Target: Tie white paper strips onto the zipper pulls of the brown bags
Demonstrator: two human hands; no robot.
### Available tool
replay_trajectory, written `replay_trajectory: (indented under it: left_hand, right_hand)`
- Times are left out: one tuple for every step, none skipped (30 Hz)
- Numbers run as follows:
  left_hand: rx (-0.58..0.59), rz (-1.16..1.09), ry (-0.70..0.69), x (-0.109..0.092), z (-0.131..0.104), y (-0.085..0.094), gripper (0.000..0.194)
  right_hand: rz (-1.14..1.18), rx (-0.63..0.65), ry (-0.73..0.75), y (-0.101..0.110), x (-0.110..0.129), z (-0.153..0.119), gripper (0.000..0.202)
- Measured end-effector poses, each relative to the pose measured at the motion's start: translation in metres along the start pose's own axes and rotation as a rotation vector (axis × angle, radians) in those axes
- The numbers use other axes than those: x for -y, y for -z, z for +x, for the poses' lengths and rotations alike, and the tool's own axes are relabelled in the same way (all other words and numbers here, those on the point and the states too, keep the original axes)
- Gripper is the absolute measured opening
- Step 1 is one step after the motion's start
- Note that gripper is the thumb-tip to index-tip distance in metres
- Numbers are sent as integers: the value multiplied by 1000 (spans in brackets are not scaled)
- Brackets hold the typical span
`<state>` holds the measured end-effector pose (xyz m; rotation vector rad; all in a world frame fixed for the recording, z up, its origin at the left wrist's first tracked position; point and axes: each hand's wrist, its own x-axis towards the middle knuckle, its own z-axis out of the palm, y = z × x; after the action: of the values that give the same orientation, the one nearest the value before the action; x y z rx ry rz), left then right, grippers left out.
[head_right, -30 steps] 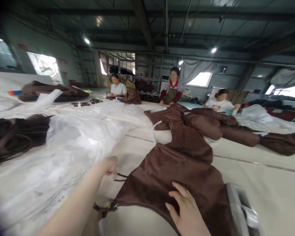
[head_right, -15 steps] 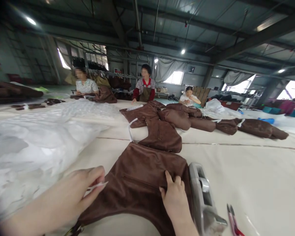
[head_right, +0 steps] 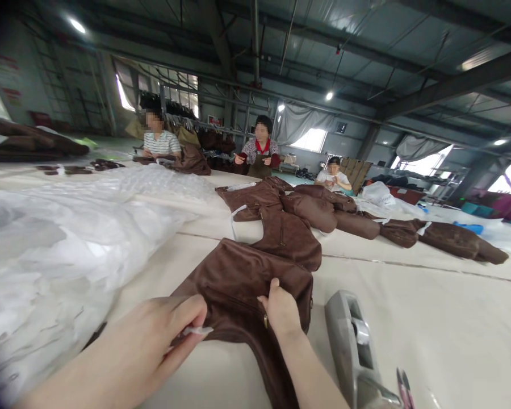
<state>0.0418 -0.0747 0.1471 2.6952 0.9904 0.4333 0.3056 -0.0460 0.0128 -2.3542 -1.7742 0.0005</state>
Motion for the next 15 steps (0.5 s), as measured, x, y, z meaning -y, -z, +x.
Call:
replay_trajectory:
  left_hand:
    - [-10, 2, -3, 0, 1, 0, 11]
    - [-19, 1, -5, 1, 2, -2, 10]
    - [-25, -4, -6, 3, 6, -3, 9]
    - [-28, -13, -8, 5, 10, -6, 9]
    - [-29, -21, -12, 8, 16, -11, 9]
    - [-29, -27, -18, 12, 24, -16, 10]
    - [-32, -30, -25, 16, 31, -23, 10]
    - [-38, -30, -29, 21, 39, -31, 11]
    - [-46, -32, -36, 26, 47, -40, 10]
    - [-57, -39, -46, 30, 54, -50, 10]
    - [-73, -51, -65, 34, 60, -59, 10]
    - [-92, -65, -97, 36, 65, -68, 10]
    - [-115, -78, -140, 38, 69, -76, 9]
    - [-139, -88, -188, 39, 72, -83, 8]
    - [-163, -95, -234, 38, 73, -89, 7]
  right_hand:
    - [34, -2, 15, -4, 13, 1, 26]
    - [86, 2, 32, -8, 24, 0, 20]
    - [149, 11, 51, -13, 35, -2, 14]
    - [221, 21, 72, -17, 43, -6, 8]
    - [300, 30, 95, -21, 49, -10, 6]
    - [388, 39, 114, -24, 52, -15, 8]
    - [492, 52, 119, -25, 53, -20, 11]
    - [618, 72, 104, -25, 51, -25, 16]
    - [767, 103, 70, -23, 49, -29, 24]
    - [927, 145, 23, -20, 46, -33, 33]
    - [1083, 198, -30, -16, 42, -35, 44]
    - [1223, 252, -75, -11, 39, -38, 54]
    - [1334, 295, -102, -6, 36, -39, 61]
    - [1410, 325, -103, -1, 34, -41, 64]
    - [1446, 342, -85, 3, 33, -42, 63]
